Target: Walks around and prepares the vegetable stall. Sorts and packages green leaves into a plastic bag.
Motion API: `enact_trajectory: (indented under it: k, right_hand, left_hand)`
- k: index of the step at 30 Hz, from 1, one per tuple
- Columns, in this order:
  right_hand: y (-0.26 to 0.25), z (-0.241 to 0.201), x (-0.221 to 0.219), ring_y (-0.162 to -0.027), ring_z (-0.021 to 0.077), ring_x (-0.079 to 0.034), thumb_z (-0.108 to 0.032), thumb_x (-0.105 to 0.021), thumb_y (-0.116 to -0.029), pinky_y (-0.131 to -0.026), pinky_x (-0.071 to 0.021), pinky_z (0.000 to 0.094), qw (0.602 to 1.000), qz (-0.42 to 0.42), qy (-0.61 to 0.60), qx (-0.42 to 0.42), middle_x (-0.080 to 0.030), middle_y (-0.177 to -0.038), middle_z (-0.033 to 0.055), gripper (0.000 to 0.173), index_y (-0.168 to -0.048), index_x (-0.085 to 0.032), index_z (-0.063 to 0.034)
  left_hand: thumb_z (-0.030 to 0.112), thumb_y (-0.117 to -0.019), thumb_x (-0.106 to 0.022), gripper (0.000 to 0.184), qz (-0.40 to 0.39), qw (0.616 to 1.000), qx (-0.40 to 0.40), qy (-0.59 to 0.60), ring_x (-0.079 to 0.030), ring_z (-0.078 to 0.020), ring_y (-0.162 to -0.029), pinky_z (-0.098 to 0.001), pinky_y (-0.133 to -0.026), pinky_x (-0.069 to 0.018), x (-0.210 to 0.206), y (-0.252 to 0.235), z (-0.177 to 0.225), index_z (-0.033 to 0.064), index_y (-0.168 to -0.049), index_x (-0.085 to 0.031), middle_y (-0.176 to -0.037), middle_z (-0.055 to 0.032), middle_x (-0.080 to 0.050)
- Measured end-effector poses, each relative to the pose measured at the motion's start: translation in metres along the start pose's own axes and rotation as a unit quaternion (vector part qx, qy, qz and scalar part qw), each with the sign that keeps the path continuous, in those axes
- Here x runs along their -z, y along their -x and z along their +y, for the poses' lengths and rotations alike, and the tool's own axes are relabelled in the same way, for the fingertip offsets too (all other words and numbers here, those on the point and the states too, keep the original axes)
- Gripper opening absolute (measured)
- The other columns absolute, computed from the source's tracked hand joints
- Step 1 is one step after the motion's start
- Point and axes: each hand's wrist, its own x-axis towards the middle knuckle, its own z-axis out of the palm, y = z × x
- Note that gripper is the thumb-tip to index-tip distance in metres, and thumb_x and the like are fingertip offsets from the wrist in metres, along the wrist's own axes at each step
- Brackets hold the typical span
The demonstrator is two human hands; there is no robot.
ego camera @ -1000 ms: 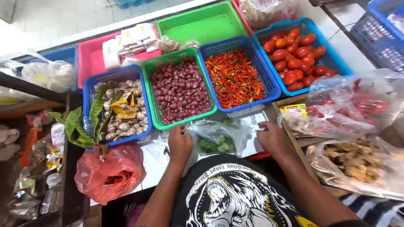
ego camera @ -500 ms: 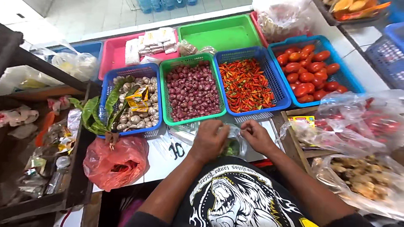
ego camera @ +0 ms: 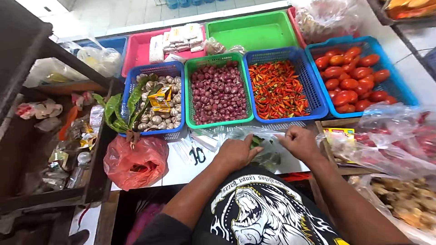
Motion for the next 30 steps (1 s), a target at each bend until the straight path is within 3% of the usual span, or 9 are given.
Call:
enact_trajectory:
  k: [4, 9, 12, 15, 19, 22, 25, 28, 30]
  right_hand:
    - [0.012, 0.004, -0.001, -0.088, 0.0350, -0.066, -0.021, -0.078, -0.0831, -0.076, -0.0558, 0.0567, 0.966, -0.158, 0.205, -0.003, -0.065, -0.095, 0.0162, 0.019, -0.092, -0.068, -0.0070]
    - [0.026, 0.010, -0.007, -0.102, 0.0442, -0.069, -0.017, -0.064, -0.0942, -0.086, -0.0545, 0.0659, 0.936, -0.220, 0.228, -0.154, -0.066, -0.125, 0.0241, 0.064, -0.156, -0.046, -0.0236]
    - [0.028, 0.007, -0.011, -0.086, 0.0232, -0.074, -0.010, -0.053, -0.1035, -0.077, -0.0648, 0.0410, 0.953, -0.132, -0.121, -0.245, -0.071, -0.113, 0.0156, 0.045, -0.148, -0.049, -0.0064]
    - [0.023, 0.001, -0.023, -0.082, 0.0220, -0.073, -0.001, -0.047, -0.1032, -0.075, -0.0638, 0.0399, 0.786, 0.012, -0.535, -0.309, -0.071, -0.099, 0.0117, 0.031, -0.134, -0.047, -0.0058]
    - [0.005, 0.011, -0.025, -0.075, 0.0165, -0.070, -0.017, -0.034, -0.1090, -0.071, -0.0626, 0.0383, 0.660, 0.111, -0.689, -0.277, -0.068, -0.086, 0.0046, 0.022, -0.113, -0.055, -0.0139]
    - [-0.002, 0.020, -0.013, -0.074, 0.0154, -0.068, -0.022, -0.038, -0.1078, -0.067, -0.0611, 0.0360, 0.763, 0.104, -0.560, -0.306, -0.068, -0.088, 0.0061, 0.028, -0.118, -0.060, -0.0084]
    - [0.008, 0.050, -0.007, -0.092, 0.0210, -0.067, -0.029, -0.054, -0.1058, -0.084, -0.0553, 0.0449, 0.949, 0.051, -0.112, -0.290, -0.071, -0.104, 0.0123, 0.033, -0.119, -0.070, -0.0030]
    - [0.030, 0.064, -0.008, -0.108, 0.0373, -0.067, -0.041, -0.053, -0.1058, -0.095, -0.0491, 0.0648, 0.961, 0.035, 0.087, -0.261, -0.071, -0.113, 0.0212, 0.042, -0.118, -0.072, -0.0053]
    - [0.042, 0.065, -0.008, -0.107, 0.0367, -0.067, -0.040, -0.051, -0.1072, -0.096, -0.0500, 0.0623, 0.956, 0.073, 0.086, -0.269, -0.071, -0.113, 0.0224, 0.043, -0.120, -0.070, -0.0032]
  left_hand:
    - [0.044, -0.1052, -0.047, 0.063, -0.022, 0.991, 0.130, -0.011, -0.071, -0.0338, -0.081, -0.0549, -0.072, -0.0576, 0.011, 0.007, 0.011, 0.0152, -0.158, -0.029, -0.086, -0.0118, -0.070]
    - [0.036, -0.0919, -0.070, 0.094, -0.026, 0.979, 0.203, 0.002, -0.072, -0.0344, -0.087, -0.0552, -0.074, -0.0584, 0.009, 0.008, 0.005, 0.0140, -0.164, -0.014, -0.100, -0.0145, -0.071]
    - [0.032, -0.0957, -0.067, 0.076, -0.017, 0.977, 0.212, 0.027, -0.071, -0.0367, -0.095, -0.0555, -0.078, -0.0589, 0.005, 0.005, -0.006, 0.0083, -0.158, -0.030, -0.119, -0.0190, -0.066]
    - [0.029, -0.0908, -0.072, 0.066, -0.018, 0.980, 0.177, 0.087, -0.069, -0.0379, -0.105, -0.0566, -0.085, -0.0581, -0.014, 0.001, -0.016, 0.0047, -0.146, -0.045, -0.125, -0.0208, -0.063]
    - [0.025, -0.0898, -0.074, 0.068, 0.006, 0.982, 0.051, 0.179, -0.067, -0.0328, -0.109, -0.0519, -0.097, -0.0551, -0.033, -0.005, -0.023, 0.0018, -0.147, -0.045, -0.120, -0.0193, -0.066]
    - [0.024, -0.0909, -0.073, 0.060, -0.039, 0.976, 0.005, 0.213, -0.069, -0.0302, -0.094, -0.0522, -0.091, -0.0554, -0.047, -0.009, -0.034, 0.0049, -0.144, -0.053, -0.101, -0.0153, -0.071]
    - [0.024, -0.0980, -0.065, 0.044, -0.028, 0.959, -0.070, 0.274, -0.070, -0.0237, -0.089, -0.0458, -0.089, -0.0563, -0.064, 0.002, -0.052, 0.0072, -0.139, -0.062, -0.100, -0.0128, -0.073]
    - [0.018, -0.1002, -0.060, 0.022, 0.213, 0.918, -0.061, 0.328, -0.069, -0.0121, -0.078, -0.0327, -0.076, -0.0599, -0.075, 0.027, -0.058, 0.0041, -0.110, -0.073, -0.090, -0.0071, -0.073]
    - [0.021, -0.1003, -0.058, 0.025, 0.303, 0.932, 0.020, 0.198, -0.070, -0.0146, -0.096, -0.0367, -0.087, -0.0598, -0.077, 0.037, -0.076, 0.0081, -0.116, -0.072, -0.106, -0.0050, -0.072]
